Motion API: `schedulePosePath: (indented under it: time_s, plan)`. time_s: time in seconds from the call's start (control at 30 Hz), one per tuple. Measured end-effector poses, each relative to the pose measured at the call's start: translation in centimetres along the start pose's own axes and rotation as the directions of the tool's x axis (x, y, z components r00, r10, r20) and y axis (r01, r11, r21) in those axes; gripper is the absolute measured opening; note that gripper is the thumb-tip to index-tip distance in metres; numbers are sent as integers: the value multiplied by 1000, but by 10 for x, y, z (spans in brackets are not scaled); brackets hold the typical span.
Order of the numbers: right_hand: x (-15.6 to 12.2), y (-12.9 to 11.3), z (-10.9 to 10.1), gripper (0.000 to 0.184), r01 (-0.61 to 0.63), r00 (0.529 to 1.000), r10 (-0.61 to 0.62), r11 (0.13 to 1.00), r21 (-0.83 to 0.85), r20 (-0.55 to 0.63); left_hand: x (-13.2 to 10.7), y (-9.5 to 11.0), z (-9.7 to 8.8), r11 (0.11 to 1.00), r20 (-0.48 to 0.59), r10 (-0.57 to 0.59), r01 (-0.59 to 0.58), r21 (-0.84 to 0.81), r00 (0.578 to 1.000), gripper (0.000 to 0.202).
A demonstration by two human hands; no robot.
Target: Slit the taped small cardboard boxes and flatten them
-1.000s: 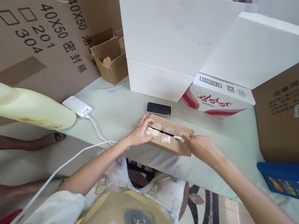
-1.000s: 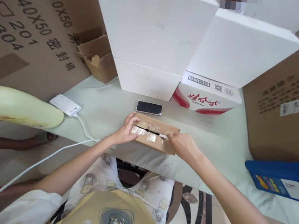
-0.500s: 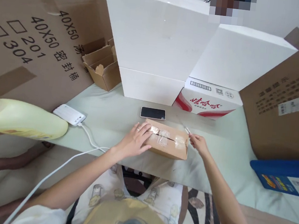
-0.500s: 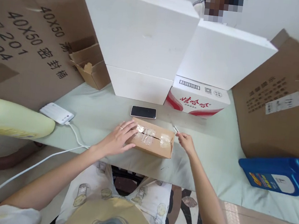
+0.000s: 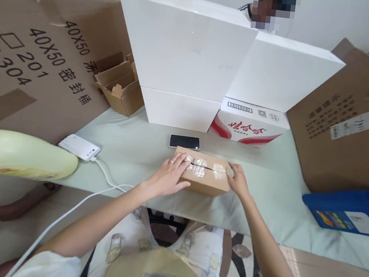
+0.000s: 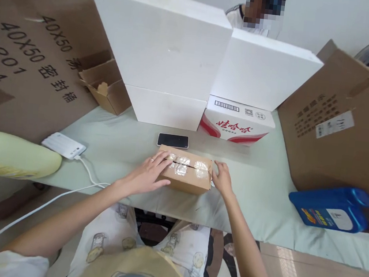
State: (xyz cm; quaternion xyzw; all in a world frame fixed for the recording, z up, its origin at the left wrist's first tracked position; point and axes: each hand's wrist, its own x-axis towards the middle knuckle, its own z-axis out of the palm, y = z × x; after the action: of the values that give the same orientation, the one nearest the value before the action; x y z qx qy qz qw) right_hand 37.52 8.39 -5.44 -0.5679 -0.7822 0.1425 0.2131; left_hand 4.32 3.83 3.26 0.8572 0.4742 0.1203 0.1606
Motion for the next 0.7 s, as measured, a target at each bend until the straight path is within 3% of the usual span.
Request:
schedulePosePath:
  time_s: [0.13,0.27,0.53,0.7]
  plan:
    - [-4,-8,-38,53,27,998,-37,983,181,50,4,4,-3,999,23,-36,36,5,999,66]
    - [4,-22,-60,47,53,982,-100,960,274,159,8,9,-4,998,38,-58,57,21,998,63]
    - [12,-30,-62,53,42,959,-132,941,336,251,25,18,-17,998,24,26,-28,64,999,34]
    - [10,-34,-56,59,26,971,-108,936,351,215,-1,28,-14,981,-22,185,-183,65,983,16]
